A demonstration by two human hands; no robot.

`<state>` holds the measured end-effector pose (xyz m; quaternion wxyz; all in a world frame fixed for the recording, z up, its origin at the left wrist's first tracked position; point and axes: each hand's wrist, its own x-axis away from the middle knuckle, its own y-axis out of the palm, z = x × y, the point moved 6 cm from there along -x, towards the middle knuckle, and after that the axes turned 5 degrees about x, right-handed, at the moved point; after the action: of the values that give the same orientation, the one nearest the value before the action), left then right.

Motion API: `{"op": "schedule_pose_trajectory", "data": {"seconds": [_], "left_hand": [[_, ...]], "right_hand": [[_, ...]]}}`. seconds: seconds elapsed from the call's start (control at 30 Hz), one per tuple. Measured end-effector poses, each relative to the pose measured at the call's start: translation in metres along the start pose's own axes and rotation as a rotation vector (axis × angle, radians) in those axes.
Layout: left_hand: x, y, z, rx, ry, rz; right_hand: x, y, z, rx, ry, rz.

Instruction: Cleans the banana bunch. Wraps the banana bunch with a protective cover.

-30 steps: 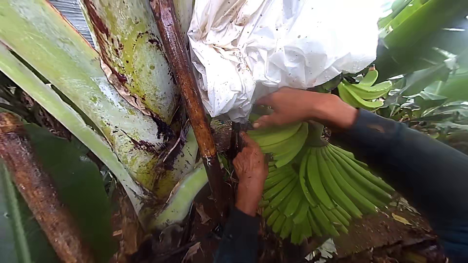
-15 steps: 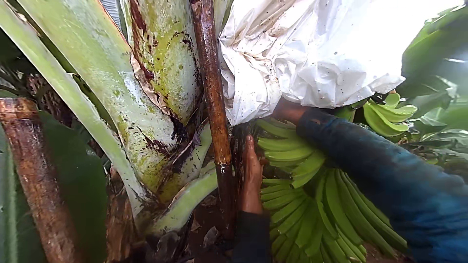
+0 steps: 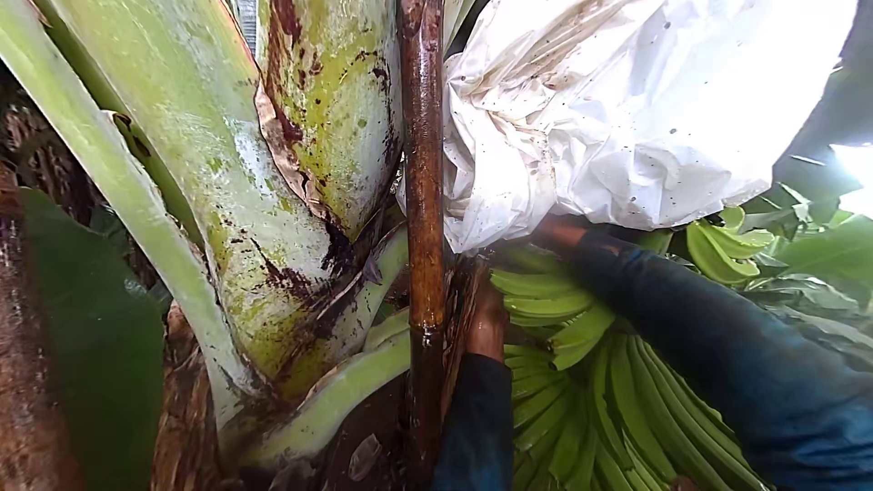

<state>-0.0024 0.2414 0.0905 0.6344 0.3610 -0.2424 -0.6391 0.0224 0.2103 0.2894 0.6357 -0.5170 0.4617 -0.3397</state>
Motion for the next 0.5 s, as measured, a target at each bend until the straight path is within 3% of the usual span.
{"op": "schedule_pose_trajectory", "data": {"seconds": [0.13,0.33,0.5], "left_hand": [[0.005,0.007,0.006,0.056,-0.017,0.024],[0.006,0.011,0.011,0.103,-0.020,0.069],[-0.014,-0.002,-0.001,0.054,-0.011,0.029]], "right_hand": [[-0.008,0.011,0.028,-0.157,0.015,0.114],[0.002,0.003,0.025,0.166,-0.019,0.224],[0.007,0.001,0.036,0.105,0.116,0.250]]}}
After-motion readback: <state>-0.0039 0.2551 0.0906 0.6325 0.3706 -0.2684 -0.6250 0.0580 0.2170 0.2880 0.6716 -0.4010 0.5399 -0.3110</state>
